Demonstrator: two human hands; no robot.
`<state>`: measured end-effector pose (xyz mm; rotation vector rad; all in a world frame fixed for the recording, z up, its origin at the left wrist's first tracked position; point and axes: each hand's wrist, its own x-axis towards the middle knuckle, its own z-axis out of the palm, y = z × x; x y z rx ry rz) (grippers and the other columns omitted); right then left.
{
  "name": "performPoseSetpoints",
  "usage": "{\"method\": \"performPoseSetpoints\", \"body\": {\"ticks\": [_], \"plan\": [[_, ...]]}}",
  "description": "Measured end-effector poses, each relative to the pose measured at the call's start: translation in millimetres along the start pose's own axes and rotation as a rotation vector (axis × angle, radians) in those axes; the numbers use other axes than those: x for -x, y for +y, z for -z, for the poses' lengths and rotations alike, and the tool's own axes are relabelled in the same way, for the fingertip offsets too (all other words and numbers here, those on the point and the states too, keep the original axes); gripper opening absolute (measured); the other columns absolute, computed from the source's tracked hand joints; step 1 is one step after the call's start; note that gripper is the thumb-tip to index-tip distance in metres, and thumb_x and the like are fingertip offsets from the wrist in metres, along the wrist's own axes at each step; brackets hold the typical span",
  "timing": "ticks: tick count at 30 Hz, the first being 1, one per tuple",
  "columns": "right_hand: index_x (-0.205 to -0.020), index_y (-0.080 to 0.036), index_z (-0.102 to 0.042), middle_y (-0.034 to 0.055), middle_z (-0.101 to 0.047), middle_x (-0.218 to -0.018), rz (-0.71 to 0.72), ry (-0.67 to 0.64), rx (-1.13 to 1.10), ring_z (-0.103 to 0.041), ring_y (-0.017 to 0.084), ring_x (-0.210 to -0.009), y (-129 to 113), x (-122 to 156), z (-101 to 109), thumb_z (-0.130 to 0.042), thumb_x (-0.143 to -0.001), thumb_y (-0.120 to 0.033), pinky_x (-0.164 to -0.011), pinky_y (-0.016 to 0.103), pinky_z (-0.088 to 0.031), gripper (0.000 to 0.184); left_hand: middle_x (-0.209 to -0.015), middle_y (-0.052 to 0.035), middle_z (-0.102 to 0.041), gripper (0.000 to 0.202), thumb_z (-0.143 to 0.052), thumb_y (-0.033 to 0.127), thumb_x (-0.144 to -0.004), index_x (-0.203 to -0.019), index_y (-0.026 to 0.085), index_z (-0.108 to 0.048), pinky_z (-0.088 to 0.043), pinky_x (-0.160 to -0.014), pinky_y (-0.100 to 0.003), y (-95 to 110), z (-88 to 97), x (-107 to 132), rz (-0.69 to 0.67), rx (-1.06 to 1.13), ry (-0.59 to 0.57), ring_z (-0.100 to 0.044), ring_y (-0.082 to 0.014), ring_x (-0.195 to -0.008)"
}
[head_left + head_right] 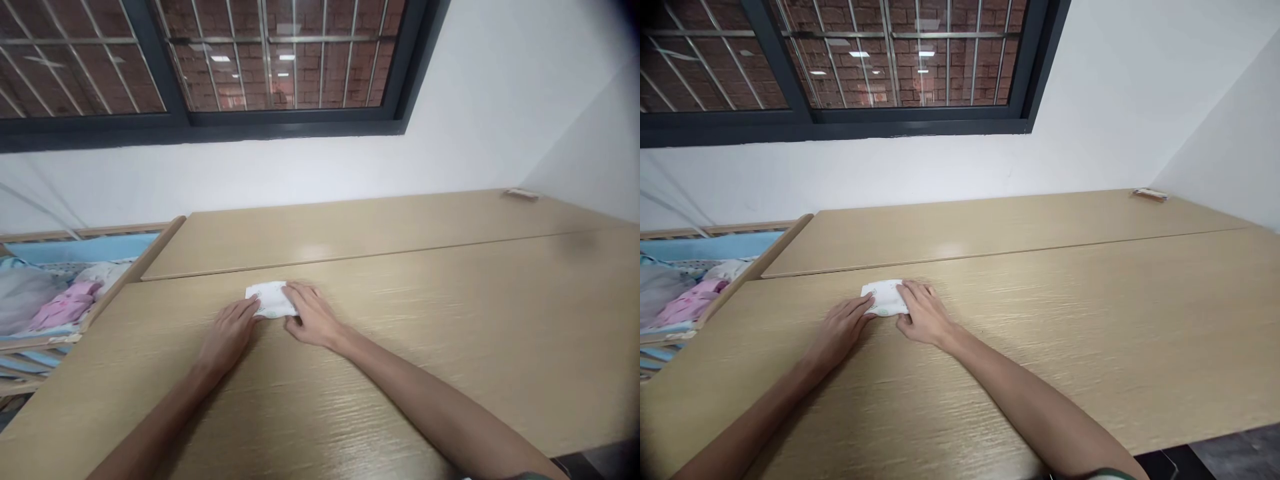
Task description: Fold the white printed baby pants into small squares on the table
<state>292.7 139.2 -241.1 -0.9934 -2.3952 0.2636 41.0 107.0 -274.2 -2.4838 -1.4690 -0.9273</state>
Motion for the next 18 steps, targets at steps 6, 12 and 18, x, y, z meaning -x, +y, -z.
{"method": "performPoseSetpoints", "body": {"ticks": [6, 12, 18], "plan": [[-0.129, -0.014, -0.056, 0.0178, -0.052, -0.142, 0.007, 0.053, -0.112, -0.048, 0.031, -0.131, 2.6, 0.7, 1.9, -0.059, -0.079, -0.015, -0.109, 0.048, -0.037, 0.05, -0.109, -0.0101, -0.075, 0.041, -0.038, 0.046, -0.105, -0.113, 0.02, -0.069, -0.052, -0.093, -0.045, 5.8, 12.9, -7.1, 0.167, 0.115, 0.006, -0.069, -0.0265, -0.096], [-0.113, -0.018, -0.056, 0.0071, -0.067, -0.103, -0.169, 0.148, -0.565, -0.063, 0.02, -0.089, -14.3, -18.6, 34.0, -0.053, -0.096, -0.036, -0.08, 0.034, -0.051, 0.025, -0.092, -0.0068, -0.076, 0.047, -0.045, 0.057, -0.099, -0.102, 0.016, -0.069, -0.054, -0.068, -0.028, 29.2, 61.8, -24.1, 0.483, 0.525, -0.003, -0.071, -0.0221, -0.082], [-0.12, -0.018, -0.051, 0.0038, -0.066, -0.099, -0.369, 0.066, -0.56, -0.062, 0.017, -0.08, -7.8, -56.0, 33.1, -0.06, -0.088, -0.029, -0.068, 0.028, -0.05, 0.035, -0.063, 0.0001, -0.069, 0.064, -0.053, 0.067, -0.089, -0.126, 0.014, -0.05, -0.048, -0.05, -0.03, 40.2, 53.2, -18.4, 0.697, 0.7, -0.218, -0.065, -0.0219, -0.053]]}}
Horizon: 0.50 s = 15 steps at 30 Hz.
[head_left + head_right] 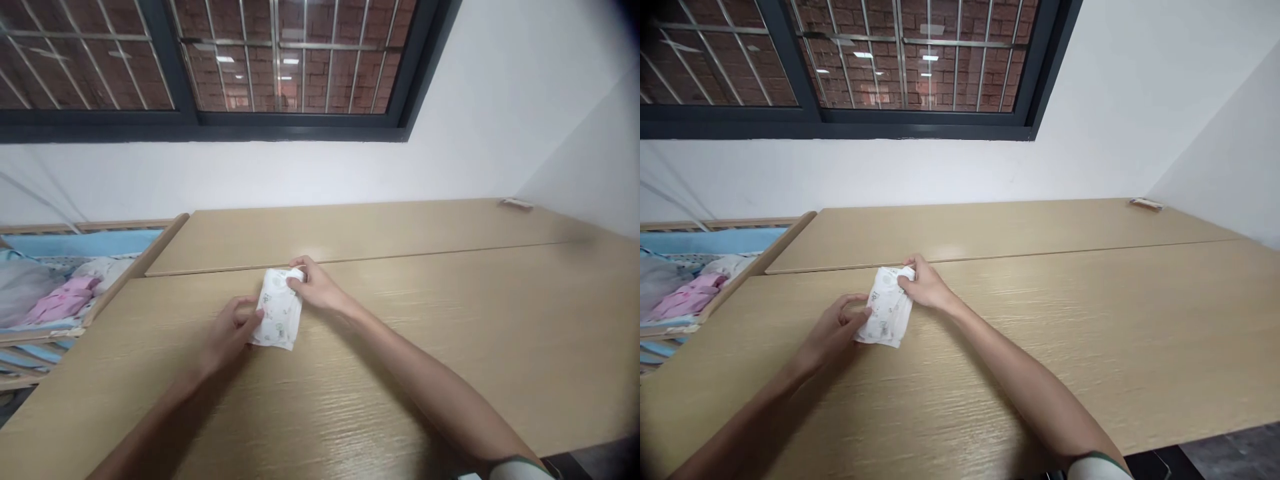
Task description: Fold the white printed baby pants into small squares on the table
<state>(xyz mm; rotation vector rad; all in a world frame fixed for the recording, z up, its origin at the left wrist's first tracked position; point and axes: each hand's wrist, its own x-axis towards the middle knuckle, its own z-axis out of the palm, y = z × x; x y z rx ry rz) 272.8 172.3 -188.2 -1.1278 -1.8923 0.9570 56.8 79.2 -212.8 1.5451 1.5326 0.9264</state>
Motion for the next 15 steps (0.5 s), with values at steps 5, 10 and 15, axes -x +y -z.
{"method": "performPoseSetpoints", "body": {"ticks": [5, 10, 15], "plan": [[-0.114, -0.013, -0.059, 0.0107, -0.068, -0.106, -0.04, -0.103, 0.286, -0.065, 0.022, -0.094, 21.0, -22.7, -11.6, -0.058, -0.092, -0.022, -0.084, 0.035, -0.051, 0.024, -0.083, -0.009, -0.072, 0.041, -0.048, 0.048, -0.095, -0.121, 0.016, -0.055, -0.053, -0.082, -0.048, -15.9, -12.5, 3.4, -0.145, -0.358, 0.118, -0.07, -0.032, -0.087], [-0.143, -0.017, -0.049, 0.0144, -0.047, -0.151, 0.328, -0.245, 0.432, -0.043, 0.026, -0.14, -10.1, -3.4, -8.3, -0.043, -0.105, -0.037, -0.116, 0.046, -0.033, 0.044, -0.137, -0.0146, -0.06, 0.037, -0.045, 0.038, -0.1, -0.129, 0.018, -0.058, -0.042, -0.11, -0.049, -6.2, -33.4, 27.6, -0.657, -0.613, 0.073, -0.052, -0.0306, -0.131], [-0.156, -0.028, -0.035, 0.0011, -0.032, -0.163, 0.589, -0.674, 0.399, -0.026, 0.018, -0.151, -31.2, 33.7, -21.5, -0.037, -0.108, -0.038, -0.125, 0.041, -0.021, 0.049, -0.114, -0.0148, -0.071, 0.036, -0.045, 0.042, -0.099, -0.113, 0.019, -0.069, -0.056, -0.091, -0.053, -7.8, -57.3, 45.3, -0.639, -0.748, -0.099, -0.067, -0.0333, -0.104]]}}
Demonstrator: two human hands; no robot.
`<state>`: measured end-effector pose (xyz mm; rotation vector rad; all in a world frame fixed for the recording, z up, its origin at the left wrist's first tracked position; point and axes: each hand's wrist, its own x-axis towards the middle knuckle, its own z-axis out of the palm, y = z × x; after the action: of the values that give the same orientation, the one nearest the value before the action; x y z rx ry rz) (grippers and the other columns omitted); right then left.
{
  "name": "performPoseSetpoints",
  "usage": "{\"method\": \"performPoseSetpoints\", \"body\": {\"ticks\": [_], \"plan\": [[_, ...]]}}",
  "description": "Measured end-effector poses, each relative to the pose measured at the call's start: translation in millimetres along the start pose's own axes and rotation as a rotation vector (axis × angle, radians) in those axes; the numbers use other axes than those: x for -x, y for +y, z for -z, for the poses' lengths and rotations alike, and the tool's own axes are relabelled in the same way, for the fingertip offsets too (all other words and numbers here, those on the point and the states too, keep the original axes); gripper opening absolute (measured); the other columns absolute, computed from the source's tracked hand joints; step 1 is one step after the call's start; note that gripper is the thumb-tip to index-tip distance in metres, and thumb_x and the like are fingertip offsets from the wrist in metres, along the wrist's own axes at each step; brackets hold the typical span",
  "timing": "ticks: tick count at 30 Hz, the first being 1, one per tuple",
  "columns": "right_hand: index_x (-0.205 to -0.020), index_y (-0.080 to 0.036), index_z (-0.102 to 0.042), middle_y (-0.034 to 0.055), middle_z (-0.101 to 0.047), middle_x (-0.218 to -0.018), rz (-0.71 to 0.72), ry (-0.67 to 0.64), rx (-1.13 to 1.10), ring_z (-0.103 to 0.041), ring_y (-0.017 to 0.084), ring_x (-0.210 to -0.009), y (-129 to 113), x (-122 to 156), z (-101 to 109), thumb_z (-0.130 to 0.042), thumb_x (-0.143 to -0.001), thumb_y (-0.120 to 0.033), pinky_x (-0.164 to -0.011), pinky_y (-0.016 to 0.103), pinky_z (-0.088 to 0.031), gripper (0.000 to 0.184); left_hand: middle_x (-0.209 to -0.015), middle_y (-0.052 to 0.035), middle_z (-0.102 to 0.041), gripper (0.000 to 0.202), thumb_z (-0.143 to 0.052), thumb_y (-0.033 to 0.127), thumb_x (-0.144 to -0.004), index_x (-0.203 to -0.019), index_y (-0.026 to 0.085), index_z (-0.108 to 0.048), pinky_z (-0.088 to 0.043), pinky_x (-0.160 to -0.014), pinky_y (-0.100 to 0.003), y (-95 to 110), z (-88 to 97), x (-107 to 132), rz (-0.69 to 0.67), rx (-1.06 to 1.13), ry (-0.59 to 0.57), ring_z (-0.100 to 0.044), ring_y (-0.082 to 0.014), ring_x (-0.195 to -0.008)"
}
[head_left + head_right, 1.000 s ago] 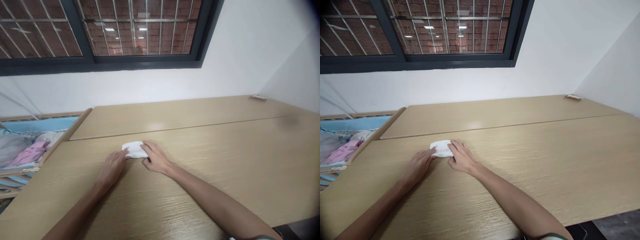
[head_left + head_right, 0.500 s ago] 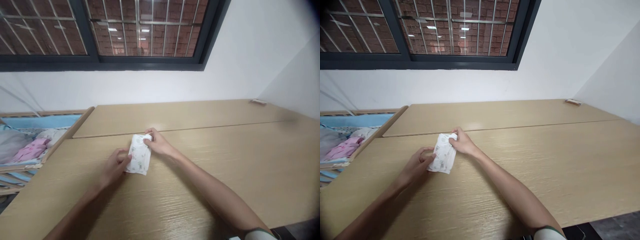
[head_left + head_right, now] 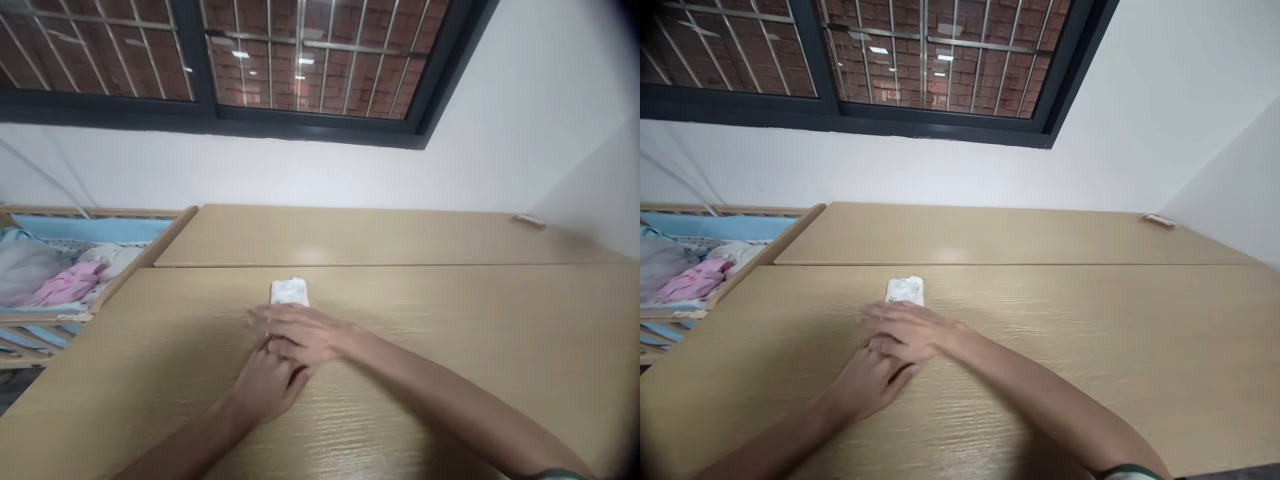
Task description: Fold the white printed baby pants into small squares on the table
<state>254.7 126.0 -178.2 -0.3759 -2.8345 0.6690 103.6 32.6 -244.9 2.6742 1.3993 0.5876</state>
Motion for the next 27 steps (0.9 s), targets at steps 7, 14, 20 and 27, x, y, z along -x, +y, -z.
{"method": "performPoseSetpoints", "body": {"ticks": [7, 14, 20, 27], "plan": [[-0.156, -0.035, -0.033, -0.004, -0.027, -0.163, -0.173, -0.012, 0.045, -0.019, 0.018, -0.153, 67.8, -1.9, 3.2, -0.036, -0.108, -0.045, -0.127, 0.044, -0.012, 0.05, -0.145, -0.0222, -0.053, 0.053, -0.047, 0.042, -0.098, -0.14, 0.011, -0.052, -0.049, -0.106, -0.054, -4.1, -6.6, 0.4, -0.031, -0.032, 0.09, -0.049, -0.037, -0.136], [-0.157, -0.025, -0.033, 0.0031, -0.026, -0.165, -0.296, 0.138, 0.209, -0.021, 0.02, -0.153, 101.0, -2.6, 1.1, -0.029, -0.107, -0.047, -0.125, 0.043, -0.017, 0.055, -0.129, -0.0096, -0.067, 0.036, -0.039, 0.037, -0.102, -0.127, 0.021, -0.06, -0.05, -0.102, -0.039, -27.2, 3.4, -9.8, 0.109, 0.047, 0.148, -0.062, -0.0238, -0.119], [-0.123, -0.017, -0.061, 0.0148, -0.06, -0.129, -0.41, 0.381, 0.325, -0.05, 0.028, -0.123, 84.4, 3.1, -13.4, -0.045, -0.102, -0.051, -0.107, 0.046, -0.031, 0.042, -0.088, -0.0152, -0.064, 0.039, -0.045, 0.055, -0.096, -0.086, 0.019, -0.058, -0.045, -0.086, -0.051, -63.2, 5.1, -13.7, 0.432, -0.055, 0.186, -0.06, -0.034, -0.093], [-0.098, -0.018, -0.059, 0.007, -0.062, -0.105, -0.69, 0.465, 0.102, -0.054, 0.024, -0.103, 58.1, -8.0, -25.1, -0.062, -0.093, -0.043, -0.092, 0.039, -0.032, 0.027, -0.079, -0.0029, -0.062, 0.029, -0.042, 0.043, -0.095, -0.077, 0.022, -0.051, -0.041, -0.07, -0.032, -64.0, 25.7, -20.2, 0.293, 0.121, -0.076, -0.059, -0.0212, -0.078]]}}
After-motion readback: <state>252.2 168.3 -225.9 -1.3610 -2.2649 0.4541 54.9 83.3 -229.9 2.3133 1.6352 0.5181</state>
